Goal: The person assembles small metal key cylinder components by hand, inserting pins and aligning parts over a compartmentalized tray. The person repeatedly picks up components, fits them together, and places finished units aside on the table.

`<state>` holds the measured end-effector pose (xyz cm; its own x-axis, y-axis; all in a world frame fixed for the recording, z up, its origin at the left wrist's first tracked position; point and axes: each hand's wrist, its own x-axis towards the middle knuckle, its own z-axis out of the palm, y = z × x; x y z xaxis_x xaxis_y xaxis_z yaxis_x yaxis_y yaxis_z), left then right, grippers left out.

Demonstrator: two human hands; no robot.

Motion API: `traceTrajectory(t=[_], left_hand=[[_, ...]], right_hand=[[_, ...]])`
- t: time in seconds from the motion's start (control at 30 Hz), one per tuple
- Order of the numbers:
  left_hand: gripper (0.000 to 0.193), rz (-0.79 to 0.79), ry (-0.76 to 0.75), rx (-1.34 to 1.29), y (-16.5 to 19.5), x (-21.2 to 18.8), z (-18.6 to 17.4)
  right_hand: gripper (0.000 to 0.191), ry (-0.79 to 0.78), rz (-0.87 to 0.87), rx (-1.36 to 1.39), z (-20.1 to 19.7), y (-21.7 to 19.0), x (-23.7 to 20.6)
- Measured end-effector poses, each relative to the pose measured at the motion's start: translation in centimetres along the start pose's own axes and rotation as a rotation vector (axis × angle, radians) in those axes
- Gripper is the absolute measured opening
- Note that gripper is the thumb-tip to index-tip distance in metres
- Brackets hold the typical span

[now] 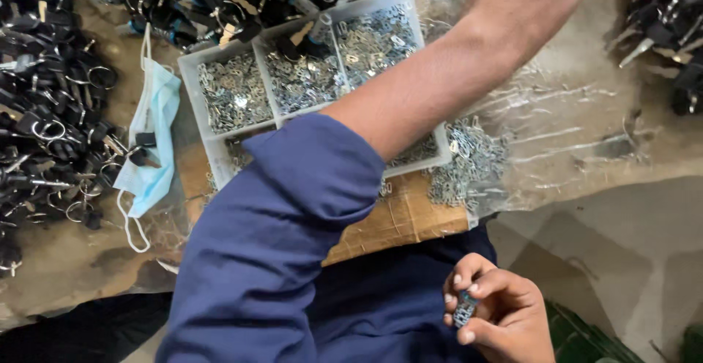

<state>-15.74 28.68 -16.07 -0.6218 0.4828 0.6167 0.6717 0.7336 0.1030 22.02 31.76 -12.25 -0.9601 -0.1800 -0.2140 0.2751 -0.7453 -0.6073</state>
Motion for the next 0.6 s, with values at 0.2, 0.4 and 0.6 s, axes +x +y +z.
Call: traceTrajectory(t=[0.2, 0.4, 0.6], left_hand=[[0.011, 0.127, 0.033, -0.108, -0.5, -3.3, -15.8], [0.027, -0.247, -0.583, -0.442, -1.8, -15.9, -34.9], [0.021, -0.377, -0.362, -0.879, 5.3, -20.7, -27.2]], right_hand=[[0.039, 0.048, 0.052, -0.206, -0.5, -2.4, 0.2], [0.042, 0.165, -0.137, -0.302, -3.4, -4.4, 3.1], [0.036, 0.256, -0.331, -0.443, -3.5, -7.8, 4.2]])
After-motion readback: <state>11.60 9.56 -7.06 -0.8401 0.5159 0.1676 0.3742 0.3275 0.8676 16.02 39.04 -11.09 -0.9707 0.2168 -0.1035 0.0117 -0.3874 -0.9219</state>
